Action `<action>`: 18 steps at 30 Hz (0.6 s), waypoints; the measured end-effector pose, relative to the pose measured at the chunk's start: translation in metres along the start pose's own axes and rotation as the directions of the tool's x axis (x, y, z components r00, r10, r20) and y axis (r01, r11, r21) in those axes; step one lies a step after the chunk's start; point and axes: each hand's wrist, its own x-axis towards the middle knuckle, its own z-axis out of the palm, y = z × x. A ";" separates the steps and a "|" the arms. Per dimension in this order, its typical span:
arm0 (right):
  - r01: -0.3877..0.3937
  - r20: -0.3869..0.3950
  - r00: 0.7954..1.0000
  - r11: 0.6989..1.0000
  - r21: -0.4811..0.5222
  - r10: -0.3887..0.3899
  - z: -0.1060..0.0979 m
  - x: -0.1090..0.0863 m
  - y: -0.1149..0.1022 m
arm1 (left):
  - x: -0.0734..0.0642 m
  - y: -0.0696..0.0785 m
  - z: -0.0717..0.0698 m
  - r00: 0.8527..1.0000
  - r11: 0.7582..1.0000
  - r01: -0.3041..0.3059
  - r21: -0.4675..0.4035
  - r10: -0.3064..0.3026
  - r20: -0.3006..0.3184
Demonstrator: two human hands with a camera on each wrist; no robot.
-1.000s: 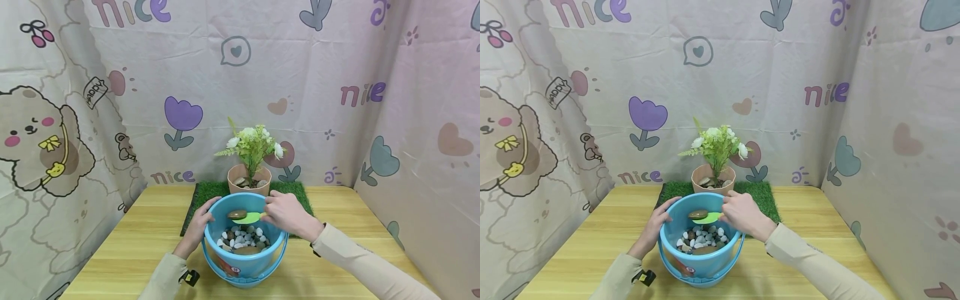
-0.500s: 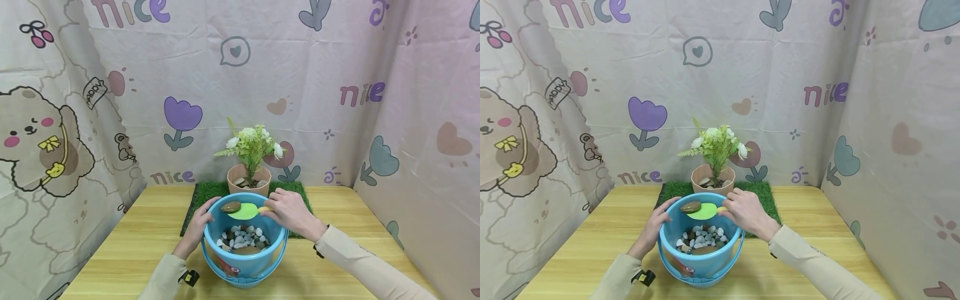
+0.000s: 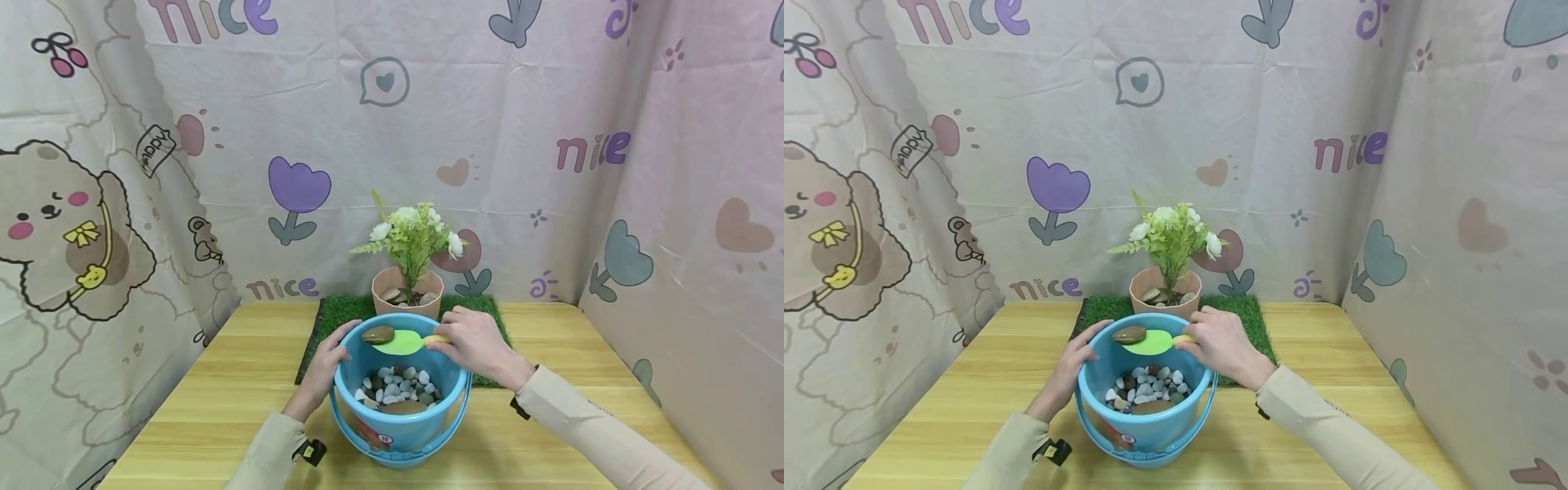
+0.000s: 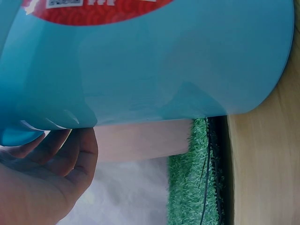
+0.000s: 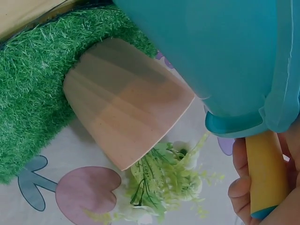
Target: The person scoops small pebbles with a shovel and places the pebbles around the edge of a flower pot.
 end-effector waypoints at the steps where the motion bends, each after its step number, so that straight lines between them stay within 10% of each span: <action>1: -0.009 0.001 1.000 1.000 0.003 0.009 0.000 0.000 0.000 | 0.000 0.000 0.000 1.000 1.000 0.001 -0.001 -0.001 -0.002; 18: -0.161 0.118 0.981 0.987 0.025 0.157 -0.003 0.004 -0.005 | 0.001 0.000 0.000 1.000 1.000 0.000 -0.005 0.000 0.004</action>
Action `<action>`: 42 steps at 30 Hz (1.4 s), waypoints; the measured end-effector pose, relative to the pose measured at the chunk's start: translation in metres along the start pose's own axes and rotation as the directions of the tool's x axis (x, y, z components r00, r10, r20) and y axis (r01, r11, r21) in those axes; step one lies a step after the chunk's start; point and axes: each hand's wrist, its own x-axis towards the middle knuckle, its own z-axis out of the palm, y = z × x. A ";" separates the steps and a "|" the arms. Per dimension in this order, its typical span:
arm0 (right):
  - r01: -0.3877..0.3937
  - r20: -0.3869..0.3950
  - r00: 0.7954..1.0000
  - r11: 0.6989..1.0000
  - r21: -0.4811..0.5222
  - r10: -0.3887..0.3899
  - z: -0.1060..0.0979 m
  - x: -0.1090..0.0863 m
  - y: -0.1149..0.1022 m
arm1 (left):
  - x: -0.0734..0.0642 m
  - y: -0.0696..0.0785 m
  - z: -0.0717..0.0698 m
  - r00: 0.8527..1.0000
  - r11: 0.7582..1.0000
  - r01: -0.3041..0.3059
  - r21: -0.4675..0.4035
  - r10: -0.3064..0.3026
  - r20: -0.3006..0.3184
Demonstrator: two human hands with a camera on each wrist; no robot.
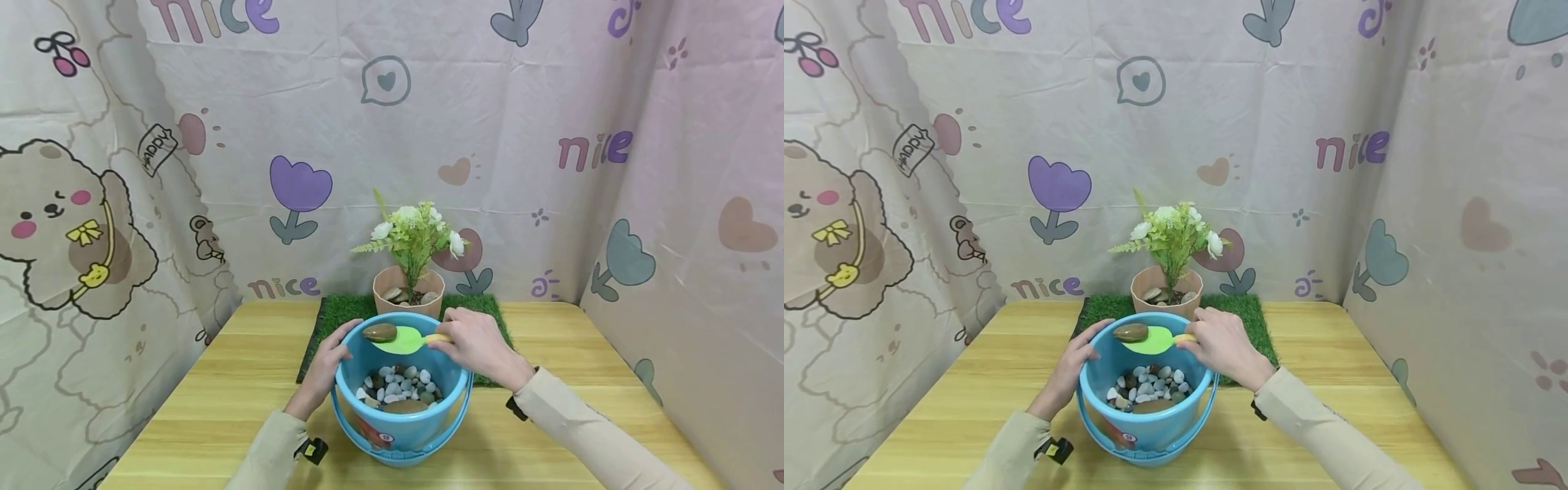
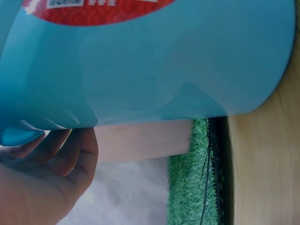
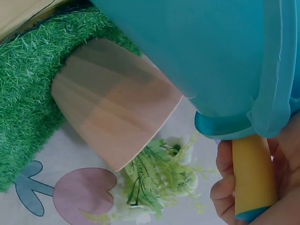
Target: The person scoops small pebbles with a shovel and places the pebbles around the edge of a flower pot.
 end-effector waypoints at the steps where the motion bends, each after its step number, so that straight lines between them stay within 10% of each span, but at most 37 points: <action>1: -0.002 0.001 1.000 1.000 0.006 0.002 -0.001 0.000 0.000 | 0.000 0.000 0.000 1.000 1.000 0.000 -0.001 0.000 -0.003; 26: -0.026 -0.021 0.999 0.999 0.022 0.027 -0.011 -0.002 0.016 | -0.005 0.001 0.001 1.000 1.000 -0.018 0.024 0.018 -0.009; 42: -0.191 0.094 0.978 0.981 0.045 0.186 -0.024 0.018 0.035 | -0.006 -0.001 0.001 1.000 1.000 -0.013 -0.010 0.013 -0.014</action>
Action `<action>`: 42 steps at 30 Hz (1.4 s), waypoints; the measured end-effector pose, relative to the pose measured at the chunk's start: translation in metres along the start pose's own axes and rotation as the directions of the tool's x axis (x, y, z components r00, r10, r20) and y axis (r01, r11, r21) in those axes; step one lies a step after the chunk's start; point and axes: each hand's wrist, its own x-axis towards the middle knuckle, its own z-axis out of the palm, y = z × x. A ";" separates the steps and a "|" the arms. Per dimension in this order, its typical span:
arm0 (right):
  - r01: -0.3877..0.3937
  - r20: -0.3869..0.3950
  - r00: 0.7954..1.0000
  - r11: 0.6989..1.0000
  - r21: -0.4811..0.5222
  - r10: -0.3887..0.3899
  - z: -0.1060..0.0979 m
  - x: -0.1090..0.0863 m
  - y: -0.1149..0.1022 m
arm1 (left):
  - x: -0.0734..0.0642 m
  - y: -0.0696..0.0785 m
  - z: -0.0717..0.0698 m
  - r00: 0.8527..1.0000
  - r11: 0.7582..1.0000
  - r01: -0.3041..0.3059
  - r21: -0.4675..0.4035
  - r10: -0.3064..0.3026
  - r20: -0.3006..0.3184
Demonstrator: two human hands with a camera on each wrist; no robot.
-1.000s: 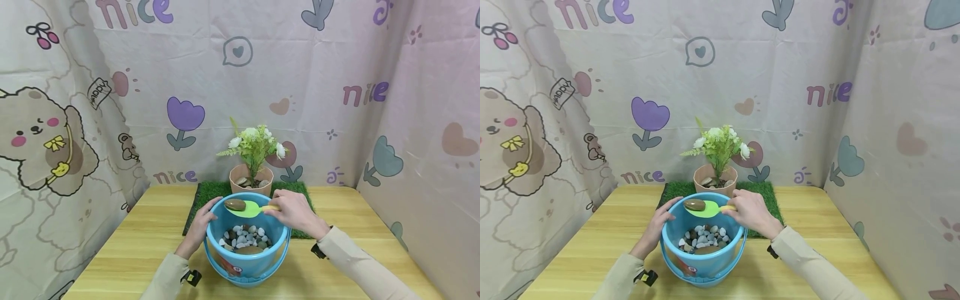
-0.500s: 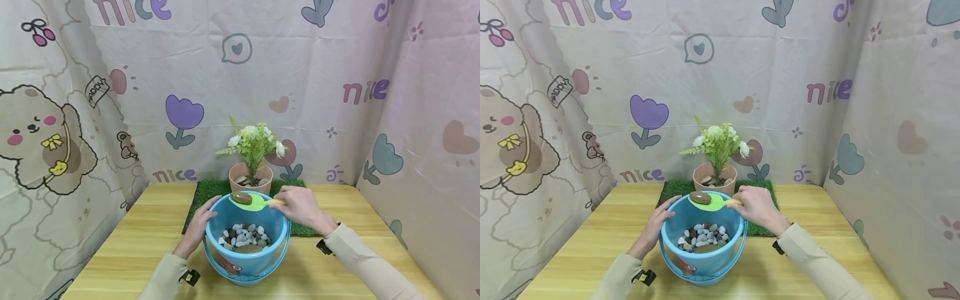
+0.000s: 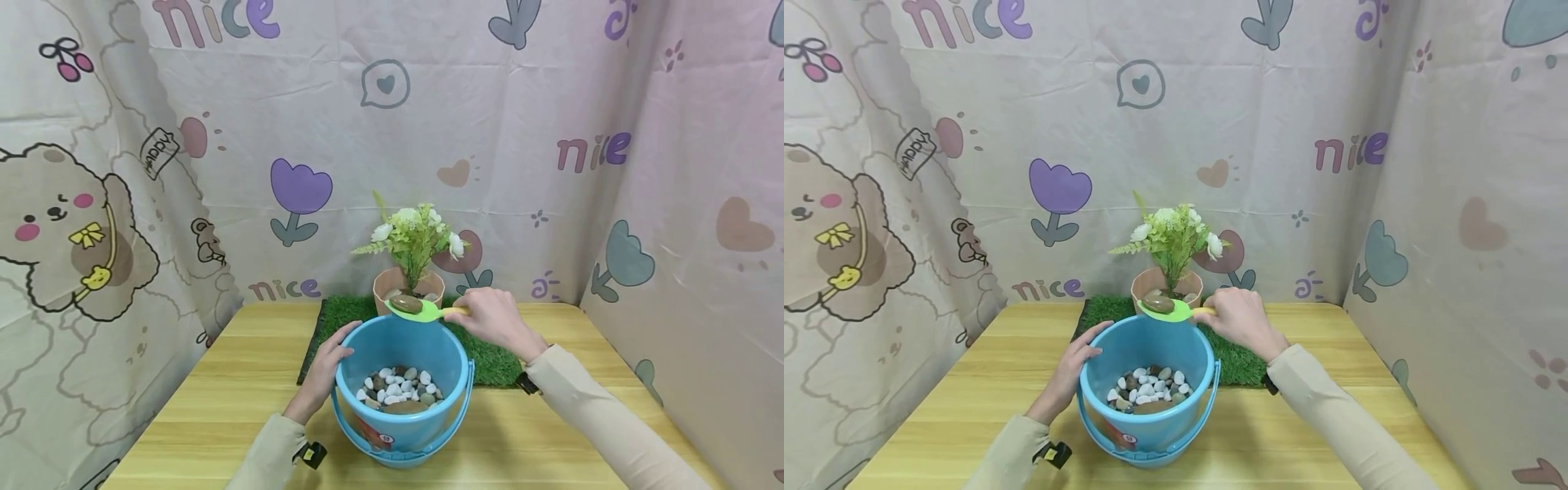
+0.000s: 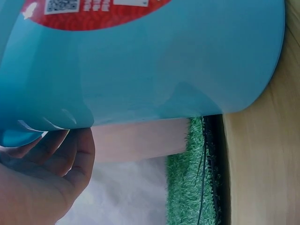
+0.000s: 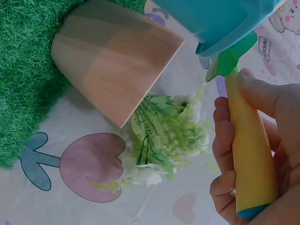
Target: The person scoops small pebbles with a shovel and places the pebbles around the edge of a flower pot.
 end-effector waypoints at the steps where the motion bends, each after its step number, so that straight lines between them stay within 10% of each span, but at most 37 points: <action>1: -0.017 0.009 1.000 1.000 0.005 0.017 0.001 0.002 0.001 | 0.000 0.000 0.000 1.000 1.000 0.004 -0.004 -0.004 0.000; 42: -0.233 0.054 0.972 0.966 0.114 0.228 0.028 0.022 0.011 | 0.002 -0.002 0.000 1.000 1.000 -0.002 0.006 0.002 -0.016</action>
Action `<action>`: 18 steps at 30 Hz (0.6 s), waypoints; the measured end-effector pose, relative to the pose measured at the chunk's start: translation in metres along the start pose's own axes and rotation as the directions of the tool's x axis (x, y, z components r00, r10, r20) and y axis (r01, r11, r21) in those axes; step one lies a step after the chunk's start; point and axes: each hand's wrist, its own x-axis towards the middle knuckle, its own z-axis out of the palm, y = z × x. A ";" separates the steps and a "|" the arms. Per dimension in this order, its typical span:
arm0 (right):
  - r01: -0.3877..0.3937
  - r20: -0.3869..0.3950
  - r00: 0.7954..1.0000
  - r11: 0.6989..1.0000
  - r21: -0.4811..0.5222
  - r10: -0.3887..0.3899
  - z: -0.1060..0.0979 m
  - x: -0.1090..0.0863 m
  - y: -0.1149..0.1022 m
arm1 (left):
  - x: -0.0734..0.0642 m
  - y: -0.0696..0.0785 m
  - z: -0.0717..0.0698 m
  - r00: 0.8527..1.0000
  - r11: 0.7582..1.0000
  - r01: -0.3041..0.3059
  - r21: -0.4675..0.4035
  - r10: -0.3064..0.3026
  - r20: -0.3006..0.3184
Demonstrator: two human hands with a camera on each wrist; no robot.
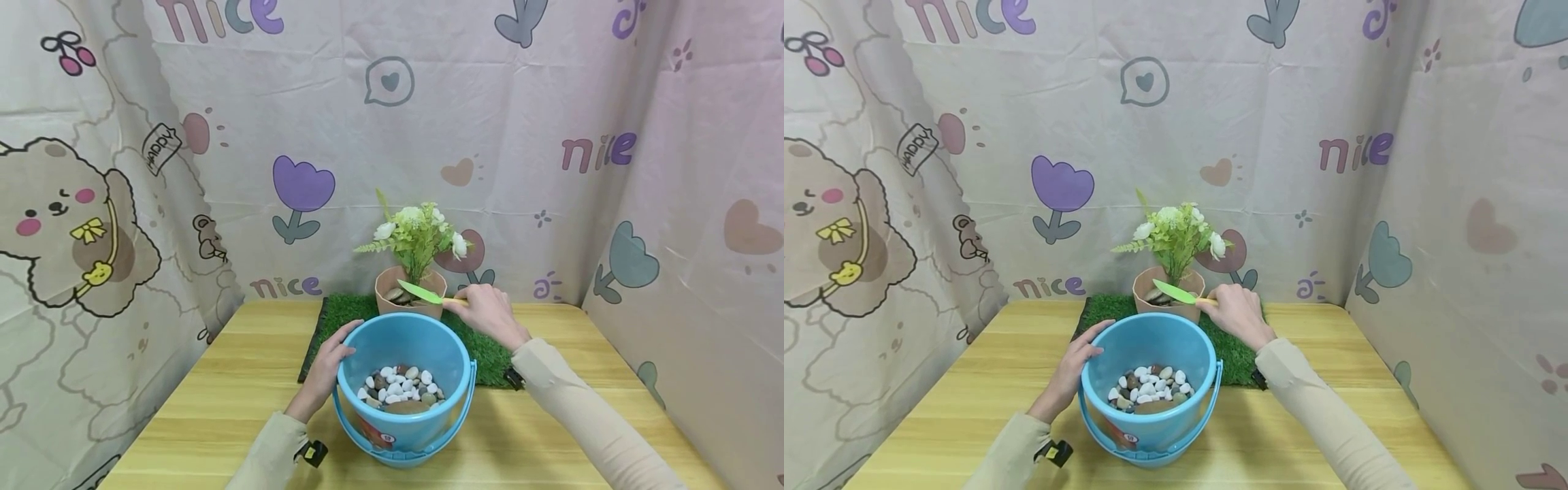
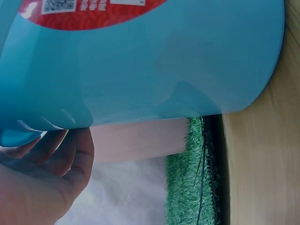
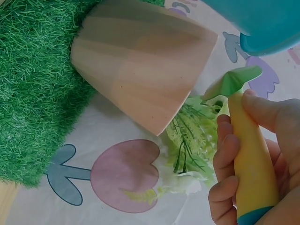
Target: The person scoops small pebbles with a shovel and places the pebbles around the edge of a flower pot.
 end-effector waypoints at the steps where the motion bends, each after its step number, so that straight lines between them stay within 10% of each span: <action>1: -0.001 0.002 1.000 1.000 0.001 0.001 0.000 0.000 0.000 | 0.000 0.000 0.000 1.000 1.000 0.001 0.000 -0.001 -0.001; 18: 0.125 0.047 0.990 0.986 0.110 -0.131 -0.003 -0.020 0.001 | 0.000 -0.001 0.000 1.000 1.000 -0.005 -0.006 0.005 0.007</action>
